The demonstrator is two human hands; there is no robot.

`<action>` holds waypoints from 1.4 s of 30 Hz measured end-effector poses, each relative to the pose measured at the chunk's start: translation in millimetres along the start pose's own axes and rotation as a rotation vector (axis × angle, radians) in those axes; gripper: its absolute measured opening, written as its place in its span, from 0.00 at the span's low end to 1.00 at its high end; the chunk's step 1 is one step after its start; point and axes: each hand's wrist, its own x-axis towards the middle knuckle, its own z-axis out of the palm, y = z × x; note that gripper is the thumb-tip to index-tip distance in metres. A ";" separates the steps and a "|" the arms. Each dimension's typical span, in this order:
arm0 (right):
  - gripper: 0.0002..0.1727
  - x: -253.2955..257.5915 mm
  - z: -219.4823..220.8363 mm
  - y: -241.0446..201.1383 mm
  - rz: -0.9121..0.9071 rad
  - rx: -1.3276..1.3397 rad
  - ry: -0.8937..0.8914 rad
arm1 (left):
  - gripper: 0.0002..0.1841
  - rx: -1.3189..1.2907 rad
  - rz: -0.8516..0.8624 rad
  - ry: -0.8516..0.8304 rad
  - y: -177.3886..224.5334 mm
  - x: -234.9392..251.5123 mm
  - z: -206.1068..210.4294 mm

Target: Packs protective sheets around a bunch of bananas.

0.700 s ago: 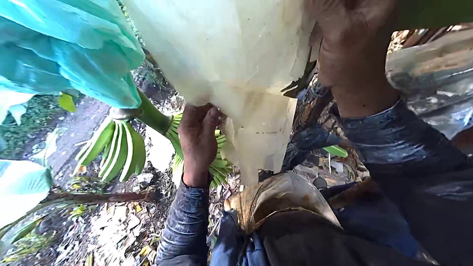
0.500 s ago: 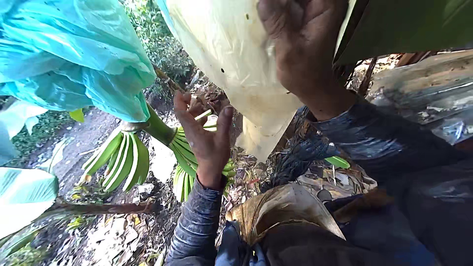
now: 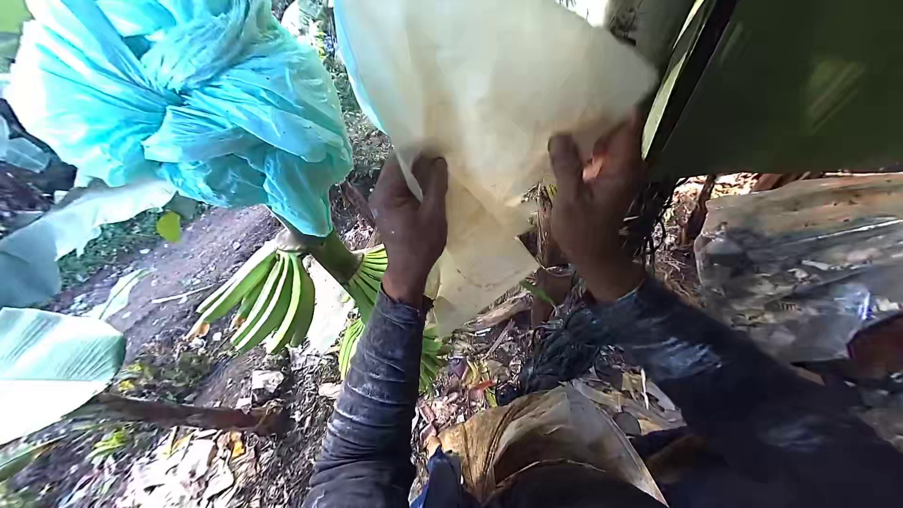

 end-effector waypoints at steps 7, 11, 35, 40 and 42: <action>0.63 -127.6 -21.9 22.2 0.776 0.087 -0.287 | 0.17 0.407 0.094 -0.270 31.5 -46.9 19.4; 0.63 -135.9 -25.6 8.6 0.615 0.285 -0.448 | 0.19 0.017 -0.133 -0.530 16.5 -72.3 33.6; 0.28 -75.7 -145.3 33.7 1.111 0.796 -0.607 | 0.13 -0.333 -0.548 -0.211 -1.6 -74.3 -99.7; 0.11 -72.0 -147.9 21.7 1.119 0.534 -0.390 | 0.16 -0.566 -0.582 -0.305 -2.8 -73.9 -153.4; 0.10 -72.4 -146.7 19.6 1.096 0.607 -0.296 | 0.18 -0.550 -0.592 -0.354 -3.9 -79.2 -176.5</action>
